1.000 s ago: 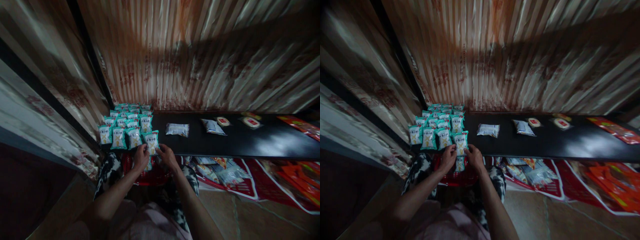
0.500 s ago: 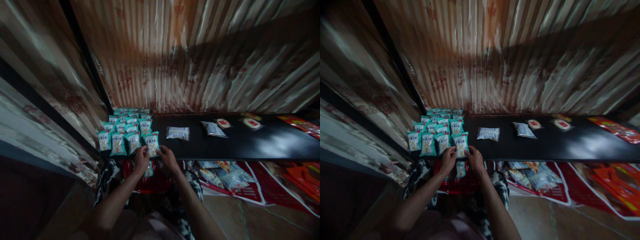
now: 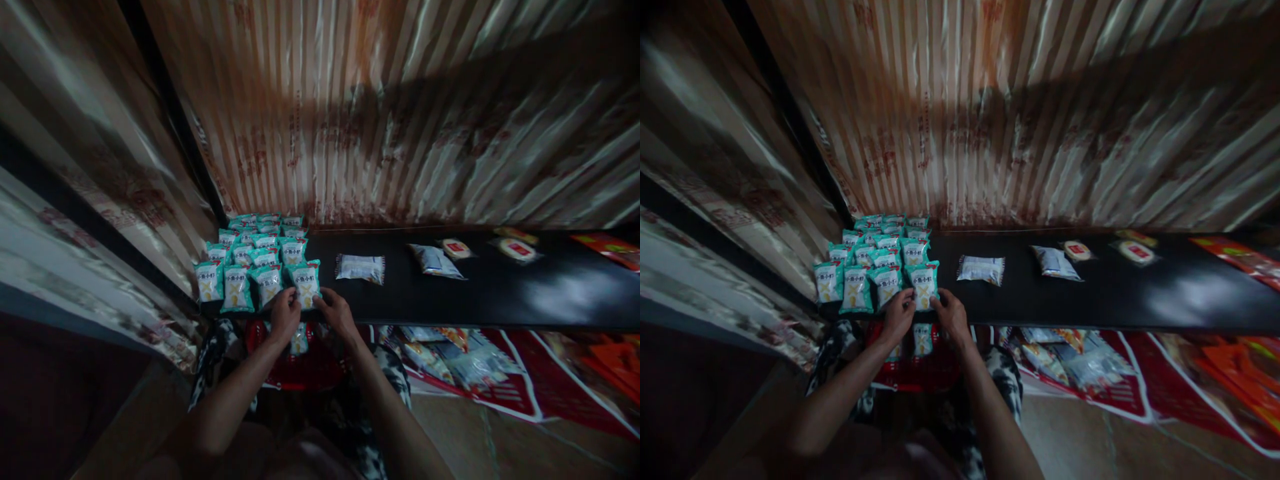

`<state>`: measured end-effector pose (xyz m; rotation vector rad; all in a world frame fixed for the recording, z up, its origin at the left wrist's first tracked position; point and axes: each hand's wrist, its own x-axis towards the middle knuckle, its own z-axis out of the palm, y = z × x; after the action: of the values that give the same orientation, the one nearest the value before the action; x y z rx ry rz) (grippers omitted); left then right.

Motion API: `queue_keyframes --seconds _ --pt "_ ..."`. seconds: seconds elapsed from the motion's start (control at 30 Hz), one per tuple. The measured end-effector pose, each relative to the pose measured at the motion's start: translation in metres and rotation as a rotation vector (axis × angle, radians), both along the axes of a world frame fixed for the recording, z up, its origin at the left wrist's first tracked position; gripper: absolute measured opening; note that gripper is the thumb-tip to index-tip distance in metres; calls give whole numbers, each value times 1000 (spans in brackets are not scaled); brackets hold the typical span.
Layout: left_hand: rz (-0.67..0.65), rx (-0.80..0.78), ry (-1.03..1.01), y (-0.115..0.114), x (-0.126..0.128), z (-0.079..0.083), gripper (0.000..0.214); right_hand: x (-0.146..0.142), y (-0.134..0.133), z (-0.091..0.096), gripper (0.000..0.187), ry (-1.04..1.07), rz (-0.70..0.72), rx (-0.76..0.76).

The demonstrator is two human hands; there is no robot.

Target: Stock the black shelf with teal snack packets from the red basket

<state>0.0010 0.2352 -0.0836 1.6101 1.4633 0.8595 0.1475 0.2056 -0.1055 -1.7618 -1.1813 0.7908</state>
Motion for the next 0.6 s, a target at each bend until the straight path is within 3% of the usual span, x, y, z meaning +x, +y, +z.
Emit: queue_keyframes --seconds 0.27,0.6 --pt "20 -5 56 6 0 4 35 1 5 -2 38 17 -3 15" --pt "28 -3 -44 13 15 -13 43 4 16 -6 37 48 -62 107"
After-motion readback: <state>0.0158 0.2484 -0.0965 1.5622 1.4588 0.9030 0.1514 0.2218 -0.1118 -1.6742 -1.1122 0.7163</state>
